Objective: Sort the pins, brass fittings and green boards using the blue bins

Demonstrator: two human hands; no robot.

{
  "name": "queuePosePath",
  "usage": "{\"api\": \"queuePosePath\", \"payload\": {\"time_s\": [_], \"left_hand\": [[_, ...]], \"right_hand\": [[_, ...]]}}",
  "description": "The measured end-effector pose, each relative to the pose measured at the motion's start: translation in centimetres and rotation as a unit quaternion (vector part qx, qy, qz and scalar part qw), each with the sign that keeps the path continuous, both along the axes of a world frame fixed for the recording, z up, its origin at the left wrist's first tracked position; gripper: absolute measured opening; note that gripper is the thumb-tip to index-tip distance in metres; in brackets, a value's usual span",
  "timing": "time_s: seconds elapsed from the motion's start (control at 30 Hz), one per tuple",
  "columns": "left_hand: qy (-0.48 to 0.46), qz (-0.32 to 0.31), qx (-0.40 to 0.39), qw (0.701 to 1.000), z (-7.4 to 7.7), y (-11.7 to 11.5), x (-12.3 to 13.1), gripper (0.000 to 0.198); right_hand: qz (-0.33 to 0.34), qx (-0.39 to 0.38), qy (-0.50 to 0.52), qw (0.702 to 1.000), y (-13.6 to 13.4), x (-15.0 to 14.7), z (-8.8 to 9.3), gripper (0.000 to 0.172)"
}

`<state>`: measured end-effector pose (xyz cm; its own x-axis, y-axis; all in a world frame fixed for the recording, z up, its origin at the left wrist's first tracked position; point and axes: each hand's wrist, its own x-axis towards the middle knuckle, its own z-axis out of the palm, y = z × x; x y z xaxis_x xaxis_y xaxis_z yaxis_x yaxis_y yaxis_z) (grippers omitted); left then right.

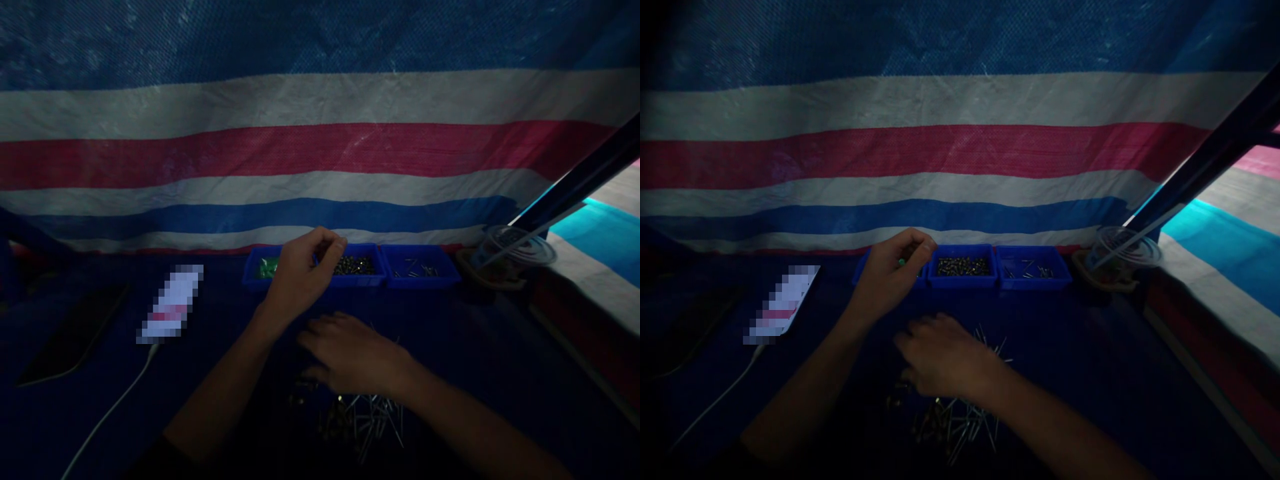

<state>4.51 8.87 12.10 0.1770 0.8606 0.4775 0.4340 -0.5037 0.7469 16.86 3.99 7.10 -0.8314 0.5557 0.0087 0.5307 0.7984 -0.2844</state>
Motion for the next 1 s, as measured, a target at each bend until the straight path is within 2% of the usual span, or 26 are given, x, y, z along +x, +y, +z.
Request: {"api": "queuePosePath", "payload": {"time_s": [0.07, 0.13, 0.23, 0.33, 0.47, 0.67, 0.87, 1.0], "left_hand": [[0.007, -0.002, 0.005, 1.0, 0.0, -0.1, 0.0, 0.02], [0.012, -0.005, 0.009, 1.0, 0.1, -0.2, 0.0, 0.02], [0.02, -0.008, 0.015, 1.0, 0.2, -0.2, -0.1, 0.02], [0.028, -0.019, 0.021, 0.999, 0.0, 0.0, -0.2, 0.019], [0.039, -0.035, 0.022, 0.998, -0.5, 0.6, -0.2, 0.018], [0.059, -0.051, 0.019, 0.997, -1.1, 1.2, -0.6, 0.018], [0.083, -0.1, -0.035, 0.991, -1.4, 1.1, -0.8, 0.016], [0.07, -0.124, -0.043, 0.989, -1.8, 0.8, -0.2, 0.018]], "right_hand": [[0.052, -0.005, -0.017, 0.998, -1.1, -1.2, -1.5, 0.023], [0.071, 0.007, -0.032, 0.997, -1.5, -1.9, -2.7, 0.018], [0.065, 0.028, -0.034, 0.997, -1.1, -2.2, -3.6, 0.015], [0.045, 0.032, -0.014, 0.998, -0.1, -2.1, -3.6, 0.014], [-0.009, 0.017, 0.046, 0.999, 1.4, -1.3, -2.5, 0.015], [-0.077, -0.044, 0.15, 0.985, 3.3, 1.4, 0.4, 0.017], [-0.09, -0.024, 0.182, 0.979, 3.3, 3.9, 3.1, 0.016], [-0.115, 0.002, 0.206, 0.972, 3.6, 4.8, 4.0, 0.018]]}}
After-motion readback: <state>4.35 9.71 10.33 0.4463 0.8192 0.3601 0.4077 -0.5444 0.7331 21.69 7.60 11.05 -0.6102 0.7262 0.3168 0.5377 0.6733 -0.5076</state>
